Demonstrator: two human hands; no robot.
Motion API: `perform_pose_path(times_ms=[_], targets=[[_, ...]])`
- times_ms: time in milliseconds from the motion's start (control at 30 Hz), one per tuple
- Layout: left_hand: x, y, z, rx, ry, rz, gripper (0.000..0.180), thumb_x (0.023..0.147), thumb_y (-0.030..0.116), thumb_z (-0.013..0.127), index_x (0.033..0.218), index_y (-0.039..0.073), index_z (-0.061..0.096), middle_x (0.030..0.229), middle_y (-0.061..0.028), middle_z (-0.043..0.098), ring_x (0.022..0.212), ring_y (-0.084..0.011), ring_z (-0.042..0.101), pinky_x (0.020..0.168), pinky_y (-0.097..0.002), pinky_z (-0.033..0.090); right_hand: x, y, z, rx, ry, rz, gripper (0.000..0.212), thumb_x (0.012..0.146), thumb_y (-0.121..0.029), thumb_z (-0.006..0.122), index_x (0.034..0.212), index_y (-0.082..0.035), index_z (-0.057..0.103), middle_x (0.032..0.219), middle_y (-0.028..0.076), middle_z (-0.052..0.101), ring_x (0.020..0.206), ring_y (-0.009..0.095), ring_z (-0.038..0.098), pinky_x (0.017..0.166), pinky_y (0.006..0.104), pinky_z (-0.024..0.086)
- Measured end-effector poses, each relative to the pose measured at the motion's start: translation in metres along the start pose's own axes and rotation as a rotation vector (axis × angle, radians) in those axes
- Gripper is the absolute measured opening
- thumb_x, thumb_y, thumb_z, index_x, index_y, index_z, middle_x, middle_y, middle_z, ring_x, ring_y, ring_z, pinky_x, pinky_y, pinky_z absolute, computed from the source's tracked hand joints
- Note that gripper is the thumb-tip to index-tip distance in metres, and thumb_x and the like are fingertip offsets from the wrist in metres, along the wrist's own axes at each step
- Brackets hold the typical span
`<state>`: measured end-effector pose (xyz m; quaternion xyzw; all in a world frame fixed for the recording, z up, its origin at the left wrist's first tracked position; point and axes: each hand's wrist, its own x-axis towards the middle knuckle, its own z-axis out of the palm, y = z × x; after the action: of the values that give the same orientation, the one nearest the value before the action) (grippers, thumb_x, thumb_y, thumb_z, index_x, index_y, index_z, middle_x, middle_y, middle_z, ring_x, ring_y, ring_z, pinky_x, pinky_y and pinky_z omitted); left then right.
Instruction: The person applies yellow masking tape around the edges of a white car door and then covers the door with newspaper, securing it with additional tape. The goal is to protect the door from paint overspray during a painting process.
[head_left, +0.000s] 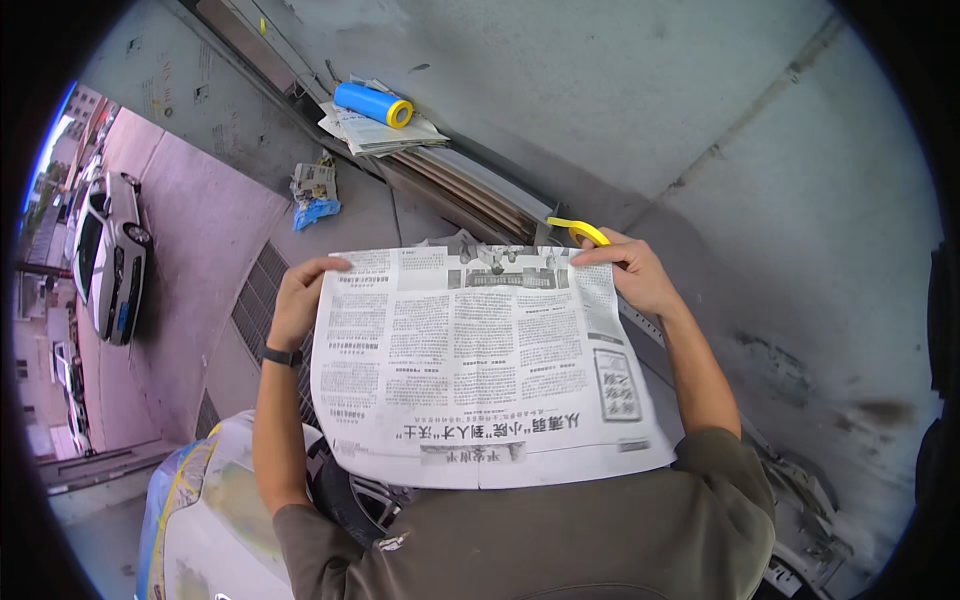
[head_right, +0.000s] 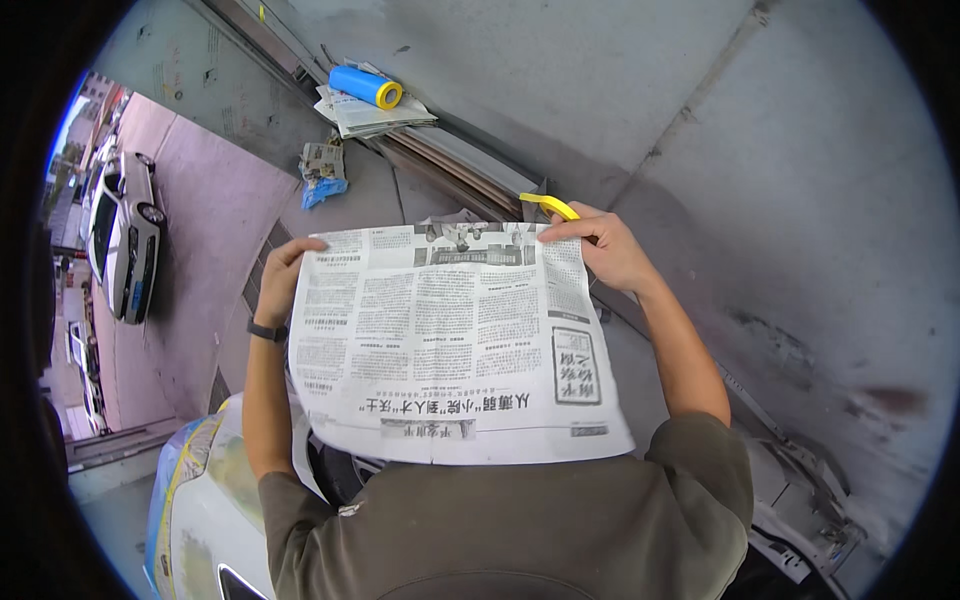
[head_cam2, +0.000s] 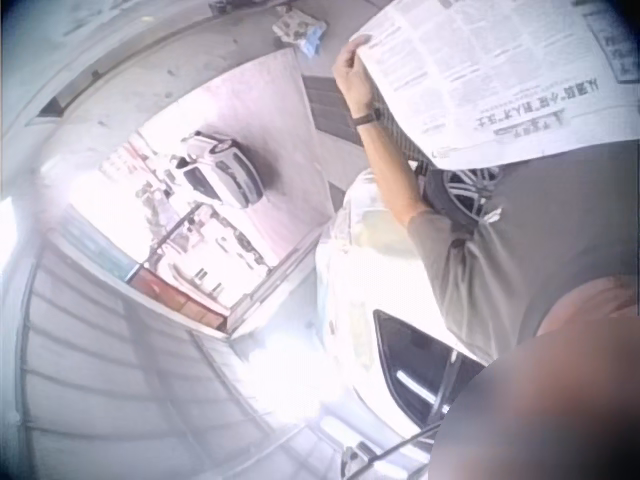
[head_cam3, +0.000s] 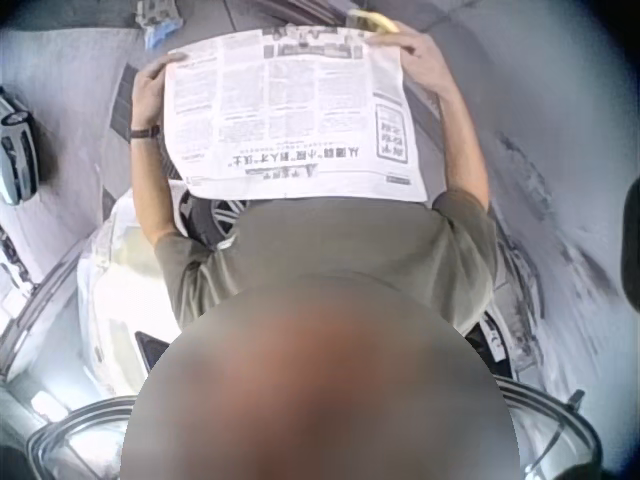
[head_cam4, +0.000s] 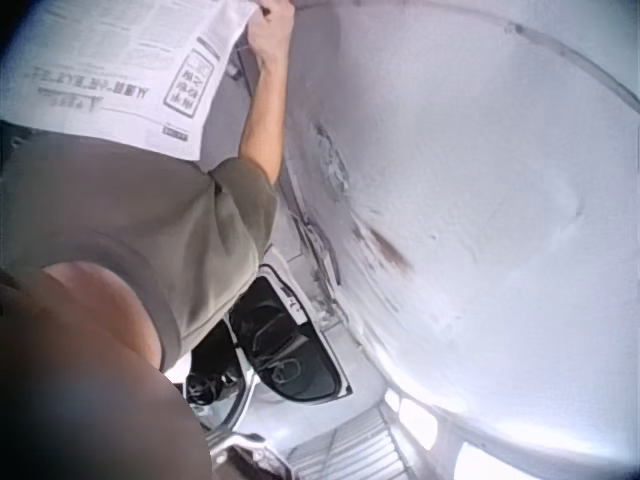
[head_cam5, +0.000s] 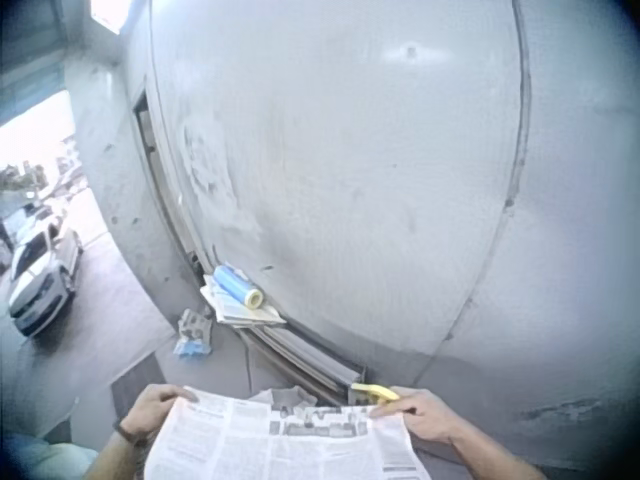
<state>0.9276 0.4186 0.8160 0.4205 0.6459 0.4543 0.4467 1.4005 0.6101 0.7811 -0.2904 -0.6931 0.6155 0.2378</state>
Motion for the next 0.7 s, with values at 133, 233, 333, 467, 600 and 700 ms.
perform_pose_path(times_ms=[133, 233, 333, 467, 600, 700], targets=[[0.037, 0.035, 0.016, -0.055, -0.102, 0.053, 0.046, 0.096, 0.023, 0.066, 0.135, -0.001, 0.065, 0.139, -0.0128, 0.064, 0.129, -0.0251, 0.061, 0.112, -0.0367, 0.045, 0.002, 0.000, -0.010, -0.309, 0.056, -0.124, 0.053, 0.078, 0.012, 0.052, 0.124, -0.003, 0.075, 0.118, 0.010, 0.062, 0.111, 0.026, 0.063, 0.100, 0.0307, 0.048], [0.088, 0.066, 0.053, 0.855, 0.104, 0.581, 0.072, 0.084, 0.021, 0.083, 0.147, 0.003, 0.053, 0.153, -0.0148, 0.051, 0.141, -0.0322, 0.051, 0.116, -0.0384, 0.042, 0.001, 0.012, -0.006, -0.378, 0.255, -0.193, 0.050, 0.081, 0.012, 0.054, 0.125, -0.003, 0.074, 0.120, 0.012, 0.062, 0.111, 0.027, 0.064, 0.102, 0.0330, 0.047], [0.148, 0.080, 0.110, 1.040, 0.349, 0.856, 0.081, 0.078, 0.018, 0.087, 0.149, 0.006, 0.050, 0.159, -0.0176, 0.043, 0.143, -0.0392, 0.047, 0.118, -0.0487, 0.039, 0.003, 0.028, 0.007, -0.440, 0.518, -0.256, 0.040, 0.087, 0.005, 0.059, 0.124, 0.000, 0.073, 0.118, 0.017, 0.062, 0.102, 0.031, 0.066, 0.090, 0.0357, 0.053], [0.191, 0.042, 0.204, 1.179, 0.463, 0.827, 0.060, 0.084, 0.015, 0.079, 0.140, 0.007, 0.060, 0.151, -0.0181, 0.052, 0.137, -0.0391, 0.051, 0.116, -0.0542, 0.039, 0.011, 0.047, 0.026, -0.422, 0.576, -0.023, 0.048, 0.092, -0.003, 0.066, 0.139, 0.001, 0.063, 0.130, 0.019, 0.055, 0.106, 0.029, 0.065, 0.085, 0.0338, 0.059], [0.188, -0.025, 0.252, 1.052, -0.068, 0.716, 0.036, 0.098, 0.024, 0.063, 0.129, 0.008, 0.069, 0.137, -0.0173, 0.065, 0.133, -0.0361, 0.056, 0.117, -0.0535, 0.039, 0.015, 0.065, 0.038, -0.365, 0.629, 0.101, 0.060, 0.092, -0.008, 0.071, 0.149, 0.001, 0.053, 0.140, 0.021, 0.049, 0.111, 0.029, 0.065, 0.084, 0.0355, 0.061], [0.205, -0.050, 0.256, 1.220, -0.141, 0.509, 0.050, 0.107, 0.042, 0.044, 0.135, 0.008, 0.067, 0.140, -0.0171, 0.065, 0.133, -0.0352, 0.056, 0.121, -0.0540, 0.033, -0.002, 0.079, 0.044, -0.363, 0.662, 0.089, 0.061, 0.093, -0.009, 0.071, 0.151, -0.004, 0.053, 0.145, 0.020, 0.047, 0.122, 0.031, 0.059, 0.091, 0.0375, 0.057]])
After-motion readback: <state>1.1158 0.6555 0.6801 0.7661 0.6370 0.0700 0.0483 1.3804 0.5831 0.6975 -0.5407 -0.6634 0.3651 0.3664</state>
